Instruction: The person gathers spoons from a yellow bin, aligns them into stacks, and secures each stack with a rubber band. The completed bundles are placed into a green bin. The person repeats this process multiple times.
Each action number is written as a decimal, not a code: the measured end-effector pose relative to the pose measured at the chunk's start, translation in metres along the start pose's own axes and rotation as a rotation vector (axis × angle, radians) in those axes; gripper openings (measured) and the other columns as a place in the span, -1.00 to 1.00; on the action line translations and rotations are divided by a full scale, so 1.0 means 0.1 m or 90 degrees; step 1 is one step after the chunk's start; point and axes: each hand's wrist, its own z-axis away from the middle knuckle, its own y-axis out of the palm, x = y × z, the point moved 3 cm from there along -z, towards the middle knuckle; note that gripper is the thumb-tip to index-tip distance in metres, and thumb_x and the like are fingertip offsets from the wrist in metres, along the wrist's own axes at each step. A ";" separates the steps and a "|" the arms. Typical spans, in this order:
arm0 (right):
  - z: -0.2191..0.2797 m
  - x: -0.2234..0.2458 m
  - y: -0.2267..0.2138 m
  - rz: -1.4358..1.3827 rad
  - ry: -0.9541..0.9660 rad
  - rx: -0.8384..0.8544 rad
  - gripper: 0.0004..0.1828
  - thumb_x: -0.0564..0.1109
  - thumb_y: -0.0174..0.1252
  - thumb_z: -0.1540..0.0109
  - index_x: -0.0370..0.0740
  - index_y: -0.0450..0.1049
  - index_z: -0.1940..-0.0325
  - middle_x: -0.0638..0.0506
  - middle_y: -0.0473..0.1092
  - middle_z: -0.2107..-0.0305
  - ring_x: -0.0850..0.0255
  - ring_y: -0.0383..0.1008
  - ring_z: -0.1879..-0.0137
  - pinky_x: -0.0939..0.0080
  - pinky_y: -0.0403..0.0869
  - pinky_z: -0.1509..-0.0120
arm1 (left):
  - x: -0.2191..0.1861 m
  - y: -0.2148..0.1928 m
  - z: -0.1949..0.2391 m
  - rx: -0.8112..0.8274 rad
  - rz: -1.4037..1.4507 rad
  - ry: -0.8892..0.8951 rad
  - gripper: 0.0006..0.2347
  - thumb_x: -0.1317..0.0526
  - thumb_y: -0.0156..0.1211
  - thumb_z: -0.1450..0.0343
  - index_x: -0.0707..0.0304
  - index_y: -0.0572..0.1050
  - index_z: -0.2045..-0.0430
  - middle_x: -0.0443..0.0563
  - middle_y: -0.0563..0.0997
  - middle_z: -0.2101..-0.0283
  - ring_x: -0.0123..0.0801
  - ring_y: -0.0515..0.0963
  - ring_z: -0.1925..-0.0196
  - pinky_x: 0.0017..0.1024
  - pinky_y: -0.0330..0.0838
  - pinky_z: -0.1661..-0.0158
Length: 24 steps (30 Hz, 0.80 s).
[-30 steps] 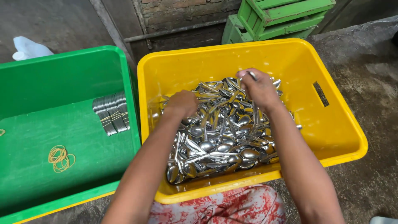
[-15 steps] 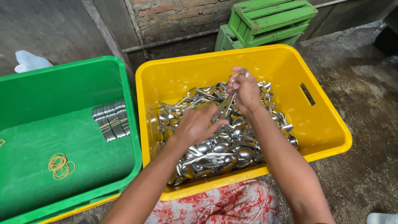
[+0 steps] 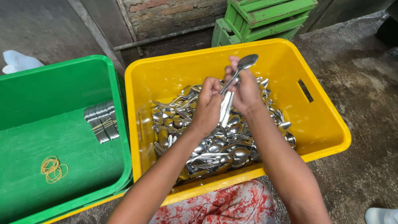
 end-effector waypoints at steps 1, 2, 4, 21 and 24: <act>-0.03 0.04 -0.08 -0.078 -0.027 0.001 -0.65 -0.05 0.06 -0.37 -0.21 0.22 -0.17 0.05 0.26 0.36 0.50 0.16 0.44 0.62 0.20 0.52 | 0.05 0.00 0.01 -0.038 -0.019 -0.026 -0.82 0.43 -0.25 -0.37 0.09 0.16 0.24 -0.03 0.32 0.27 -0.34 0.37 0.16 -0.41 0.25 0.15; -0.07 0.07 -0.16 -0.158 -0.055 0.003 -0.69 -0.11 0.00 -0.37 -0.19 0.19 -0.17 0.04 0.22 0.36 0.46 0.15 0.43 0.57 0.21 0.49 | 0.09 -0.01 0.02 -0.076 -0.039 -0.051 -0.82 0.43 -0.23 -0.38 0.06 0.16 0.26 -0.12 0.22 0.36 -0.38 0.27 0.28 -0.41 0.23 0.21; -0.07 0.16 -0.22 -0.166 -0.052 -0.001 -0.64 0.05 0.06 -0.34 -0.17 0.23 -0.11 0.05 0.23 0.34 0.46 0.17 0.42 0.57 0.20 0.48 | -0.02 0.01 0.01 -0.081 -0.040 -0.071 -0.81 0.43 -0.24 -0.37 0.04 0.15 0.27 -0.15 0.19 0.36 -0.41 0.24 0.29 -0.43 0.22 0.20; -0.48 -0.17 -0.74 0.416 -0.087 -0.137 -0.65 -0.17 0.20 -0.14 -0.12 0.45 -0.02 -0.02 0.32 0.57 0.22 0.41 0.55 0.28 0.46 0.57 | -0.11 0.22 0.10 0.278 -0.717 0.274 -0.50 0.51 -0.03 -0.41 0.03 0.14 -0.24 0.08 0.36 0.26 -0.17 0.49 0.34 -0.31 0.50 0.48; -0.45 0.06 -0.71 0.134 -0.096 -0.200 -0.70 -0.26 -0.04 -0.12 -0.13 0.34 0.06 0.11 0.28 0.48 0.35 0.33 0.40 0.37 0.42 0.44 | -0.11 -0.19 -0.24 0.072 -0.569 -0.236 -0.50 0.28 0.00 -0.37 0.17 0.28 -0.30 0.39 0.32 -0.25 0.38 0.49 -0.19 0.22 0.40 -0.11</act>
